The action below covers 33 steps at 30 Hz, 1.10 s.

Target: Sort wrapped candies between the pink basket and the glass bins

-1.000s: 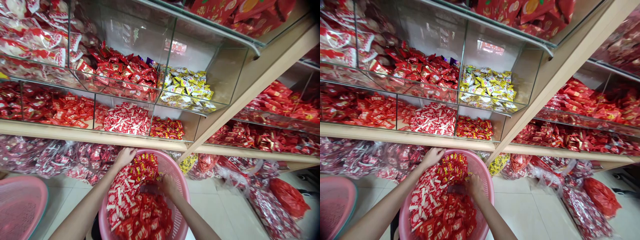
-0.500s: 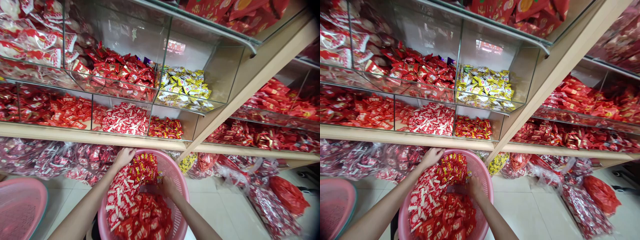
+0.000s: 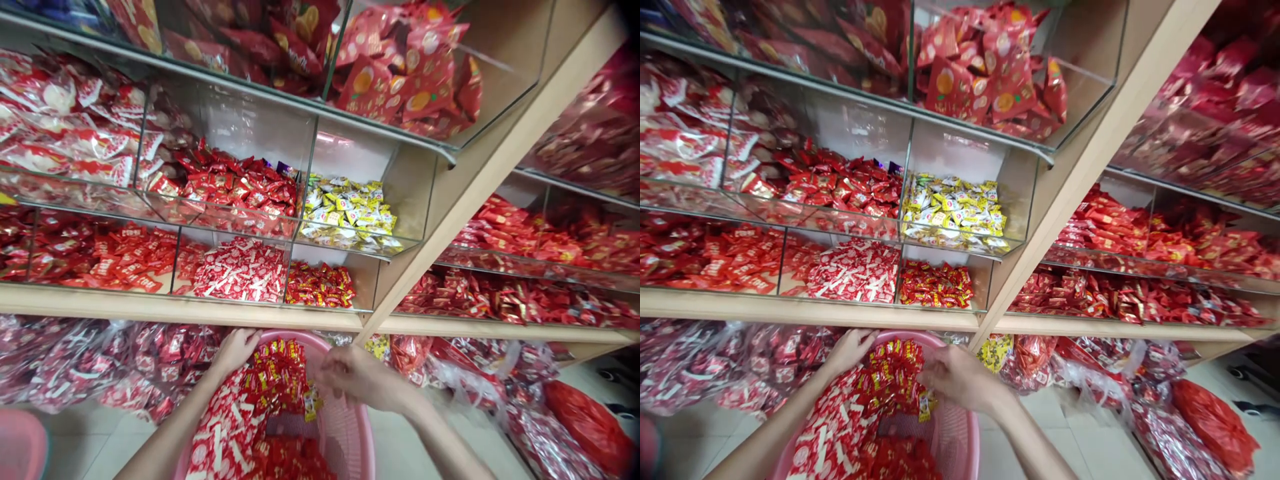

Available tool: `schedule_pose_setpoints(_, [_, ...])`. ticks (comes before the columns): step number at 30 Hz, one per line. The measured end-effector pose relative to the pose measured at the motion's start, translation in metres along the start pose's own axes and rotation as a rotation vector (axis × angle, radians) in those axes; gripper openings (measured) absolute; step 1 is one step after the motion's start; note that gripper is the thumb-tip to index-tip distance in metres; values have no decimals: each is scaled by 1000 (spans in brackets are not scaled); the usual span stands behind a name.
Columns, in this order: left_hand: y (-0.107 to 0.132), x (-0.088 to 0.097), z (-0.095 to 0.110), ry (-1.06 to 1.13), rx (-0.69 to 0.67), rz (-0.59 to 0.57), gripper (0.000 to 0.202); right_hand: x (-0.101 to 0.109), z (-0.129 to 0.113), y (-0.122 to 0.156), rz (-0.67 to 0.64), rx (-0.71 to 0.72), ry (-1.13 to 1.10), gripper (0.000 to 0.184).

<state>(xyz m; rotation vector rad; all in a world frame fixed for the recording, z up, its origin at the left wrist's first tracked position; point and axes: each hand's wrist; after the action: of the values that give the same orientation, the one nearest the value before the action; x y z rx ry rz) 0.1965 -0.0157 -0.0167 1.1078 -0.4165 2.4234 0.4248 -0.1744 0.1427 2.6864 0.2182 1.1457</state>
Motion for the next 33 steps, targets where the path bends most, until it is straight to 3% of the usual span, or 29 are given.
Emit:
schedule_pose_setpoints(1, [0, -1, -2, -3, -9, 13, 39, 23, -16, 8, -106, 60, -42, 22])
schedule_pose_setpoints(3, [-1, -2, -6, -1, -47, 30, 39, 69, -45, 21, -93, 141, -117, 27])
schedule_pose_setpoints(6, [-2, -4, -10, -6, -71, 39, 38, 132, -74, 22, 206, 309, -57, 25])
schedule_pose_setpoints(9, [-3, -5, -11, -7, -55, 29, 36, 181, -85, 3, 517, 443, 100, 24])
schedule_pose_setpoints(12, [-3, -4, -10, -1, -43, 30, 35, 212, -86, -24, 550, 467, 256, 25])
schedule_pose_setpoints(15, [-1, -4, -10, 19, -51, 29, 36, 224, -85, -42, 473, 406, 430, 23])
schedule_pose_setpoints(19, [-1, -4, -11, -1, -26, 35, 37, 224, -86, -50, 414, 326, 577, 28])
schedule_pose_setpoints(26, [-1, -4, -10, -3, -35, 46, 37, 223, -83, -61, 387, 315, 631, 36])
schedule_pose_setpoints(33, [0, -2, -8, 5, -37, 42, 37, 225, -78, -66, 403, 375, 586, 26])
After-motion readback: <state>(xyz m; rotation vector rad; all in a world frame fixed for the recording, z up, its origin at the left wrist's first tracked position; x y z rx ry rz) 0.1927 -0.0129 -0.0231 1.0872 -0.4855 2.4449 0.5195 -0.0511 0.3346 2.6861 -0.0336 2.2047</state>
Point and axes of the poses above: each hand's wrist, its own y-axis away from the middle knuckle, its own x-axis out of the back of the hand, z = x × y, and after that the axes turned 7 degrees about -x, right-handed
